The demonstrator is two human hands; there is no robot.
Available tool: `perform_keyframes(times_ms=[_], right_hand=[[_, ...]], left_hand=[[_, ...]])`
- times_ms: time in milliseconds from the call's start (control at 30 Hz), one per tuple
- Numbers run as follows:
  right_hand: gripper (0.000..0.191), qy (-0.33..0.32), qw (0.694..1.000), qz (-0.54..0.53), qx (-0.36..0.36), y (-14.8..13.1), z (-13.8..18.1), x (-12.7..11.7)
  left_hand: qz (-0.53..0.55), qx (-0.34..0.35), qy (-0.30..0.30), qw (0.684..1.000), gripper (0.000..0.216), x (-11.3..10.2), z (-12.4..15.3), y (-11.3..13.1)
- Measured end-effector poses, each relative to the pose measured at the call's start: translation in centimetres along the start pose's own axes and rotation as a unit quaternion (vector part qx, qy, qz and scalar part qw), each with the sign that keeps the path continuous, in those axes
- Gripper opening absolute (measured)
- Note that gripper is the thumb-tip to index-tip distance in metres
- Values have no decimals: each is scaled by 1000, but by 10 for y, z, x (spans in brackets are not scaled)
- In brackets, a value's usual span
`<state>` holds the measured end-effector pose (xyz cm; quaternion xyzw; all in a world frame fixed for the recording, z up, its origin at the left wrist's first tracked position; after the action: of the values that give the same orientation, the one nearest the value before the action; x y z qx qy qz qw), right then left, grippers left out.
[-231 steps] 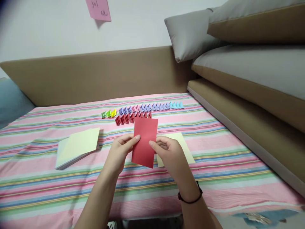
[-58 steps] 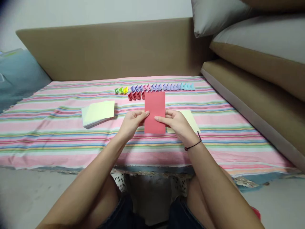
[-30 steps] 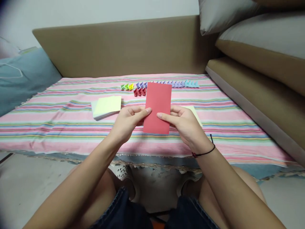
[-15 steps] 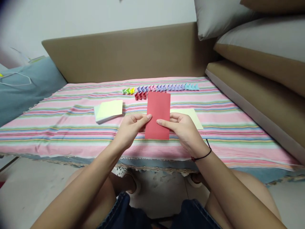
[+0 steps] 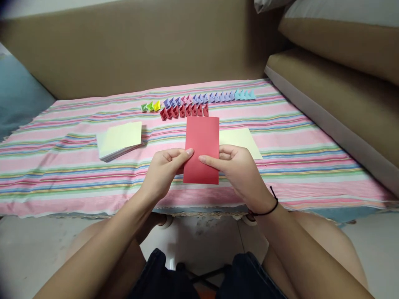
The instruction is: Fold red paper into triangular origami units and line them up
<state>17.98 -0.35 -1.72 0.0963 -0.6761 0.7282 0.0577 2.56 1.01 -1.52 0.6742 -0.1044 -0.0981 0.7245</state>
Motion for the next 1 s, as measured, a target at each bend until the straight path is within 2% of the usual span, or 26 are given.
perform_keyframes(times_ms=[167,367,467,767,1000], right_hand=[[26,16,1000,1,20,0,2,-2],[31,19,999,10,31,6,3,-6],[32,17,999,15,26,10,4,-10],[36,-22,999,29,0,16,5,-11],[25,-1,976,205,-71,10,15,-3]], left_hand=[[-4,-3,-3,1000,30,2,-1,-2],[29,-54,-21,998,28,4,-1,-7],[37,-57,-29,997,27,5,0,-9],[39,-5,3,999,23,3,0,-3],[27,83,70,994,17,-7,4,11]])
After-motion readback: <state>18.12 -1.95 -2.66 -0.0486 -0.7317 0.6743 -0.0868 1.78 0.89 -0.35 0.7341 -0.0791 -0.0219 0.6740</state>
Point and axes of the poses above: each hand's wrist, its own z-axis away from the middle knuckle, its own x-axis out of the palm, y = z × x, the point moved 3 cm from there along -z, towards the middle knuckle, and after that the axes turned 5 degrees about -z, right-handed, at the moved point
